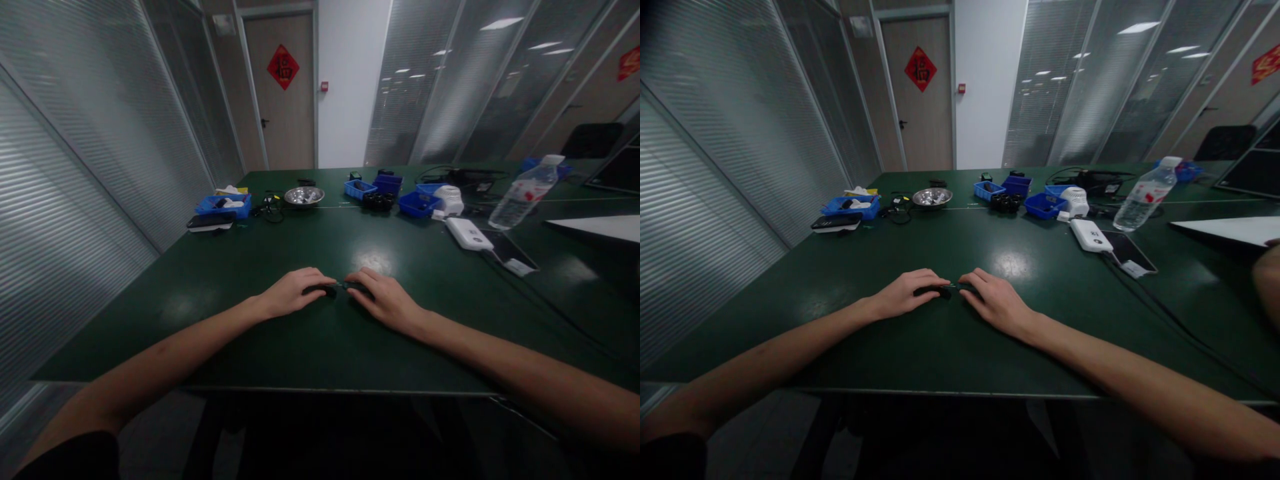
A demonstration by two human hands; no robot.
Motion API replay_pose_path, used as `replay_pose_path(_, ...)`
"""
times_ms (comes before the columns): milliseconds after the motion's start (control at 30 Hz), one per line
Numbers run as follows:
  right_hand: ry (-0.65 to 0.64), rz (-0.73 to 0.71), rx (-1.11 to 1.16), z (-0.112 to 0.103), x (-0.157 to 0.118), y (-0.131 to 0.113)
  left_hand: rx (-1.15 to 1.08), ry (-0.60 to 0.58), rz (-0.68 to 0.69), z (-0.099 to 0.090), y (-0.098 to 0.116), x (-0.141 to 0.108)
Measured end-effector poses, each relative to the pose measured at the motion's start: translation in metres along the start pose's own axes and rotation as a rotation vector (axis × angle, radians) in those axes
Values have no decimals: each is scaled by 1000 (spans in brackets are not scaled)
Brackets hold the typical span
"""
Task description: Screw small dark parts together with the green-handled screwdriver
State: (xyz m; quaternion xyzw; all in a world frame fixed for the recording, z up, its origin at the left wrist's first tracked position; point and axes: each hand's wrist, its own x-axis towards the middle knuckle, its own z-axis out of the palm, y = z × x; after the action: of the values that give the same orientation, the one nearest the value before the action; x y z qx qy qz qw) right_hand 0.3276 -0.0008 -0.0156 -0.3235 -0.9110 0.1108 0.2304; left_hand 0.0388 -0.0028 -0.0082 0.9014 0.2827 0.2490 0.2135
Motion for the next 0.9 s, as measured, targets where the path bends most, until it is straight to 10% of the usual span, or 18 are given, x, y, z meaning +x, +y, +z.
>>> replay_pose_path(900, 180, 155, 30, -3, 1, 9, 157, 11, -65, 15, 5, 13)
